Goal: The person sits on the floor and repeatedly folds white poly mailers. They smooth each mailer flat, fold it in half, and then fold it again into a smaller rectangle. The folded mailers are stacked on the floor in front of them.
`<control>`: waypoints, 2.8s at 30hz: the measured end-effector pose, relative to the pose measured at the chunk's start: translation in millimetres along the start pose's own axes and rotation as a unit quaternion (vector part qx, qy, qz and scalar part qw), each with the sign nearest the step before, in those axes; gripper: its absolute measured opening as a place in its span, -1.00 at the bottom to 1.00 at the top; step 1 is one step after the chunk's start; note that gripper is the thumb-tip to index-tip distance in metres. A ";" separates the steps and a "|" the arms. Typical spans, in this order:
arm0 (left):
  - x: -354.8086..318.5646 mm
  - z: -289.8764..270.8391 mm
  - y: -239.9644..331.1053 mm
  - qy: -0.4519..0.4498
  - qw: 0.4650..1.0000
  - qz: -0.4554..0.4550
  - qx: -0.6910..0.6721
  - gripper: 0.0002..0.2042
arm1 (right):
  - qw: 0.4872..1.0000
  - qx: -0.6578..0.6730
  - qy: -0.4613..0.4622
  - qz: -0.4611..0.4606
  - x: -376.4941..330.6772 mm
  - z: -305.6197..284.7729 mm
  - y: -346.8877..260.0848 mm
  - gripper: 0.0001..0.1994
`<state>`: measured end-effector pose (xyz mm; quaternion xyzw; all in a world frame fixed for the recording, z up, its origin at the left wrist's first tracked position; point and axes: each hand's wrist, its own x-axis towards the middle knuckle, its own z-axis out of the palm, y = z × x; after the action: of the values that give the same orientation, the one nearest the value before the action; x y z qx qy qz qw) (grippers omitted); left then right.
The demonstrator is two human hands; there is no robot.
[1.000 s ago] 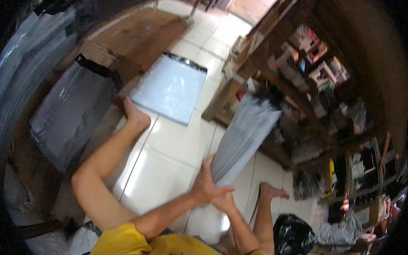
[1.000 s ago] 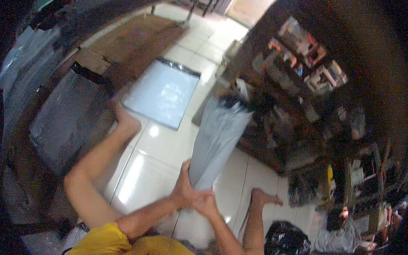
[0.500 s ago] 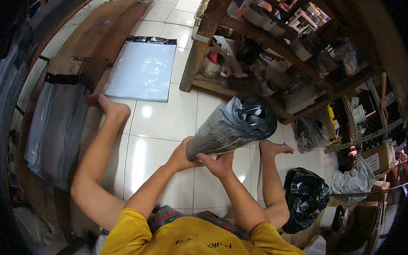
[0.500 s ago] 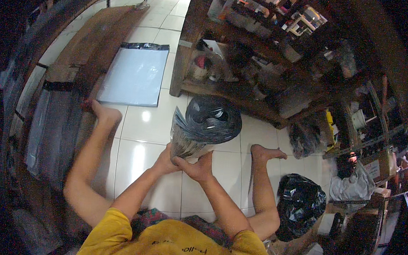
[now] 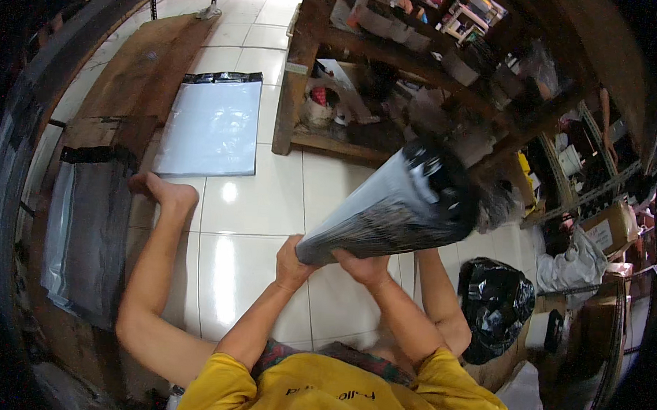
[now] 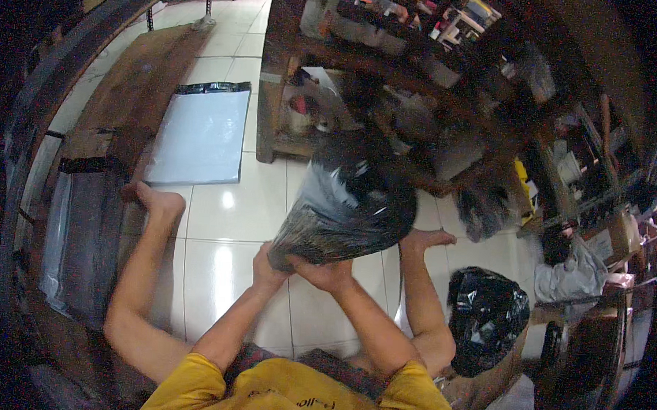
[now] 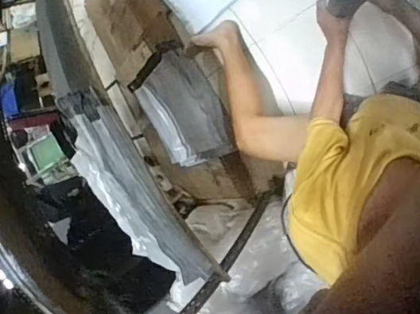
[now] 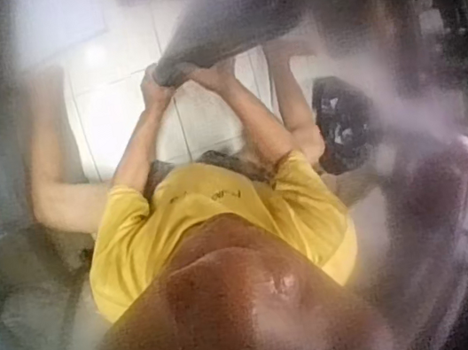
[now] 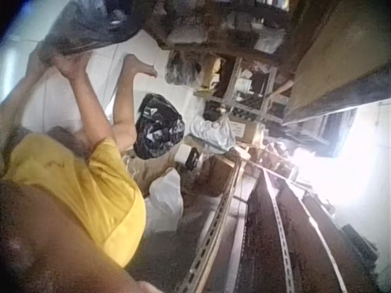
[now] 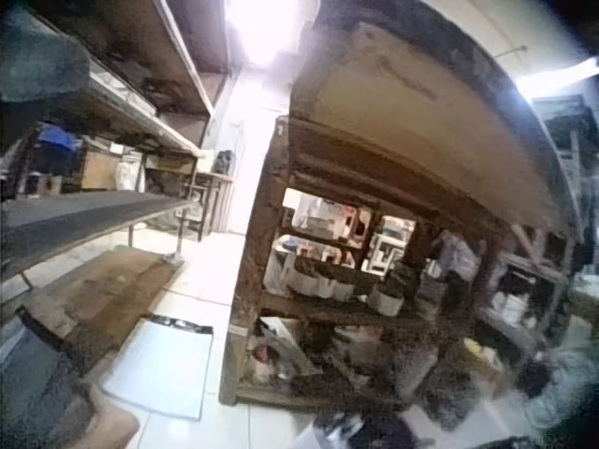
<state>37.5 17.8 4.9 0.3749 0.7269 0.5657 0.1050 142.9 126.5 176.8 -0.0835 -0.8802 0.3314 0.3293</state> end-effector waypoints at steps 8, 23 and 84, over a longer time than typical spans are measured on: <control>-9.0 2.0 42.6 -0.009 0.998 -0.002 -0.063 -0.04 | 0.974 -0.007 -0.170 0.147 -30.2 -26.7 9.6 -0.34; -11.2 25.8 30.2 0.036 0.998 0.003 -0.054 0.06 | 0.954 -0.216 -0.207 0.004 182.6 -120.0 -145.4 -0.37; -10.4 15.3 20.8 -0.070 0.995 -0.063 -0.031 -0.13 | 0.938 -0.215 -0.246 -0.119 183.0 -125.0 -110.5 -0.37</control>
<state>62.5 23.9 15.6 0.3639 0.7220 0.5527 0.2023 89.4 174.6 413.8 0.0374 -0.9874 0.1028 0.1139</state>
